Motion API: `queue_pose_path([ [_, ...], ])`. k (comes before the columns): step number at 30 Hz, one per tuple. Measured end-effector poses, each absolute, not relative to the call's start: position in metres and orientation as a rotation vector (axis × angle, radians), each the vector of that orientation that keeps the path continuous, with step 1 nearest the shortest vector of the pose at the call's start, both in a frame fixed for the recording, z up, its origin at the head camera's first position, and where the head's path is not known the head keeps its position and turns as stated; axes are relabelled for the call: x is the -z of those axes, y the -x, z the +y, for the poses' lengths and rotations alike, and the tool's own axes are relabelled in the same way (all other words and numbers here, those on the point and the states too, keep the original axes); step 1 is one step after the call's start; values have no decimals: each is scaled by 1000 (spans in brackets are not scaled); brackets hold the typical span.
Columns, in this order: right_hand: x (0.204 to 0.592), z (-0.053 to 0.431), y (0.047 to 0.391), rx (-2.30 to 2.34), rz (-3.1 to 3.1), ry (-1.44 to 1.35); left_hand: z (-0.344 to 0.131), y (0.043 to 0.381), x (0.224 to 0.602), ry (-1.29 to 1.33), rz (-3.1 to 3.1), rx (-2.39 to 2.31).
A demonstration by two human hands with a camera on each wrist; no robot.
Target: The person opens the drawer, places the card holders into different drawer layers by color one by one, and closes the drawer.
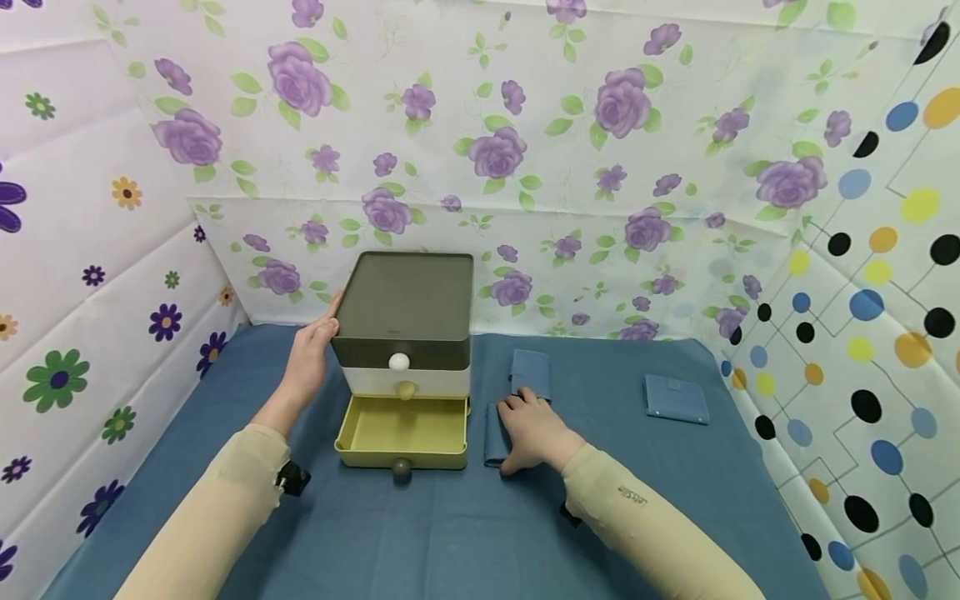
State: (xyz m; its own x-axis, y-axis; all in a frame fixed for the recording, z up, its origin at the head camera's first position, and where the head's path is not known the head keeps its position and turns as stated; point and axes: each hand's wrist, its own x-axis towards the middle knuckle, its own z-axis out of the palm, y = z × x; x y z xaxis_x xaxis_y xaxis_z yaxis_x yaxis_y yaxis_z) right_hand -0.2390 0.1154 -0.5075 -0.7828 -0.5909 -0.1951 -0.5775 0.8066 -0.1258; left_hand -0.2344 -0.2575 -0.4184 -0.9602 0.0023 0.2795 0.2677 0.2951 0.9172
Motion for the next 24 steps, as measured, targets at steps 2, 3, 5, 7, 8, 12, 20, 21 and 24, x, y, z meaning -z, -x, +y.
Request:
queue_pose_path([
  [2, 508, 116, 239, 86, 2770, 911, -257, 234, 418, 247, -2336, 1719],
  [3, 508, 116, 239, 85, 2771, 913, -257, 234, 418, 246, -2338, 1717],
  [5, 509, 116, 239, 89, 2777, 913, -257, 234, 418, 247, -2339, 1716],
  [7, 509, 117, 239, 102, 2785, 910, -257, 234, 418, 249, -2341, 1714],
  [8, 509, 117, 239, 112, 2789, 908, -257, 234, 418, 249, -2342, 1710],
  [12, 508, 119, 237, 141, 2804, 910, -257, 233, 418, 246, -2350, 1698],
  [20, 495, 127, 232, 229, 2849, 960, -257, 234, 419, 252, -2338, 1706],
  [21, 492, 128, 230, 245, 2859, 973, -257, 234, 419, 255, -2336, 1709],
  [24, 480, 129, 226, 293, 2879, 1003, -258, 235, 419, 256, -2333, 1711],
])
